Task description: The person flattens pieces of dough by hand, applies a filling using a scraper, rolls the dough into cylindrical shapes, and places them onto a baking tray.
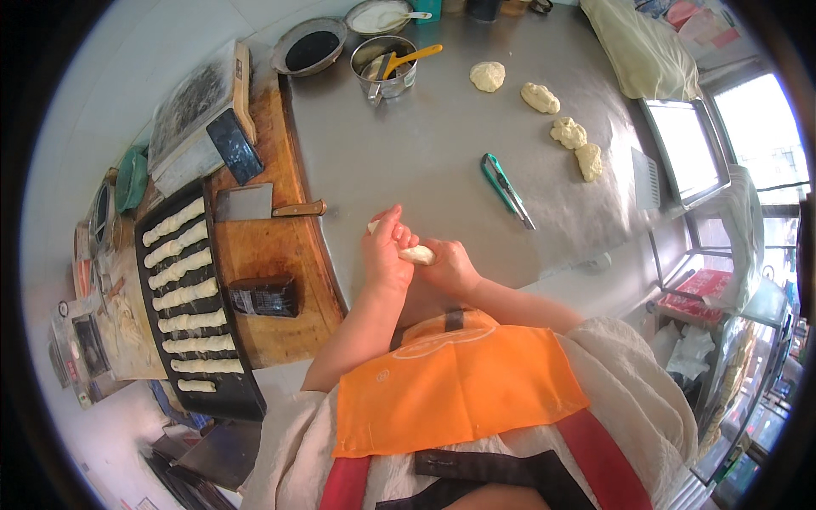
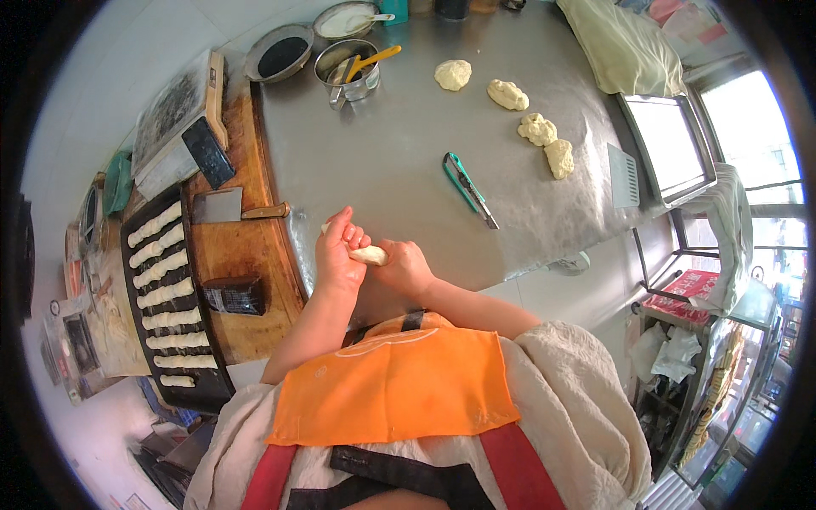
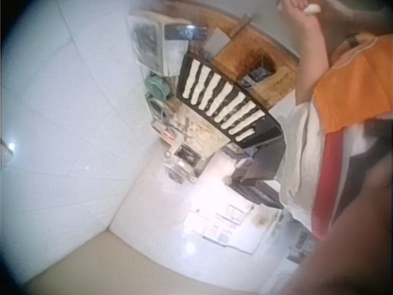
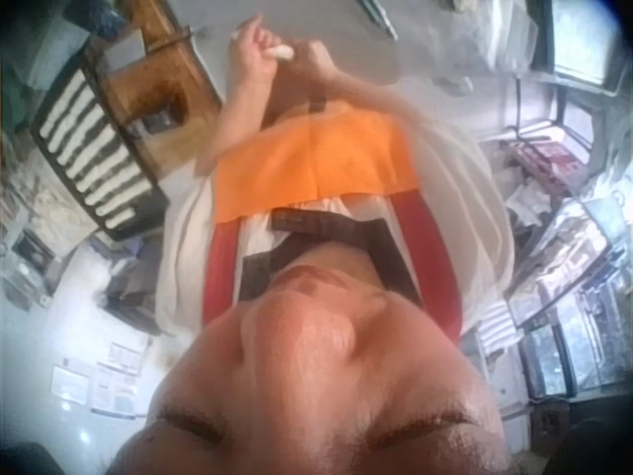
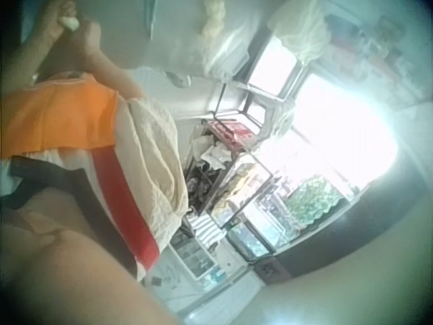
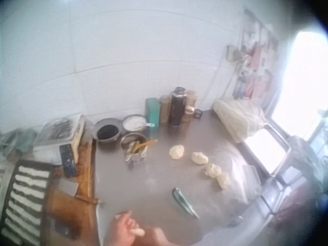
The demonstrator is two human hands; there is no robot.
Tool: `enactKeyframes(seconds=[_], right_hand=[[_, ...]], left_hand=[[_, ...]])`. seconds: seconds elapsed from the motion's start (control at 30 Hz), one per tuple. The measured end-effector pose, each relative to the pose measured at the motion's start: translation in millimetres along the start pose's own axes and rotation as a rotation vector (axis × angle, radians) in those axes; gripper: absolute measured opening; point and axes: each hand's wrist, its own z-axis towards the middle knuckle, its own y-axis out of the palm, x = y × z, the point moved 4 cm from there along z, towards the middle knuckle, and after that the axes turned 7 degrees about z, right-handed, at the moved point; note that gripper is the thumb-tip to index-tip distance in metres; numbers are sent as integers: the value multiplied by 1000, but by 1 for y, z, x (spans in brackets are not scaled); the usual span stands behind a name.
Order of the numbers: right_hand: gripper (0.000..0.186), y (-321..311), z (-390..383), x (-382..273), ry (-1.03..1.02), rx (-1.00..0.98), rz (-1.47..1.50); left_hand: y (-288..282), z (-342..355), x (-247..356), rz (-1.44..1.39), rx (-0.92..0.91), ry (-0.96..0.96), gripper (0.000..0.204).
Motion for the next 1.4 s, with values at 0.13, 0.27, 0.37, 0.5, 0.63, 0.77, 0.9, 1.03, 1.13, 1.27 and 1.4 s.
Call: enactKeyframes(seconds=[0.13, 0.27, 0.37, 0.5, 0.63, 0.77, 0.9, 1.03, 1.13, 1.27, 1.4], right_hand=[[25, 1, -2, 10, -95, 59, 34], [25, -5, -3, 15, -135, 72, -150], [23, -8, -2, 18, -132, 42, -166], [25, -16, -3, 21, -202, 167, -274], [32, -21, 1, 22, -198, -33, -463], [42, -42, 16, -3, -504, -62, -601], [63, -50, 54, -17, -428, 10, -621], [65, -22, 64, -21, -561, 204, -787], [78, 2, 35, 12, -470, 109, -1107], [89, -8, -40, 27, -483, -188, -966], [93, -14, 33, 30, -478, -24, -820]], left_hand=[[-8, 7, -6, -44, 46, -61, 27], [-11, 15, -6, -87, 75, -64, 28], [-12, 16, -5, -77, 88, -56, 29], [-19, 20, -9, -82, 123, -66, 29], [-28, 32, -10, -62, 124, -44, 25], [-36, 26, 6, 336, 159, 193, 35], [-17, -2, 41, 1278, 311, 1228, 55], [11, 56, 19, 1794, -204, 1284, 54], [-25, 42, -4, 1941, -519, 1078, 63], [-66, -43, -31, 2092, -563, 832, 76], [-40, 29, -18, 2067, -152, 936, 79]])
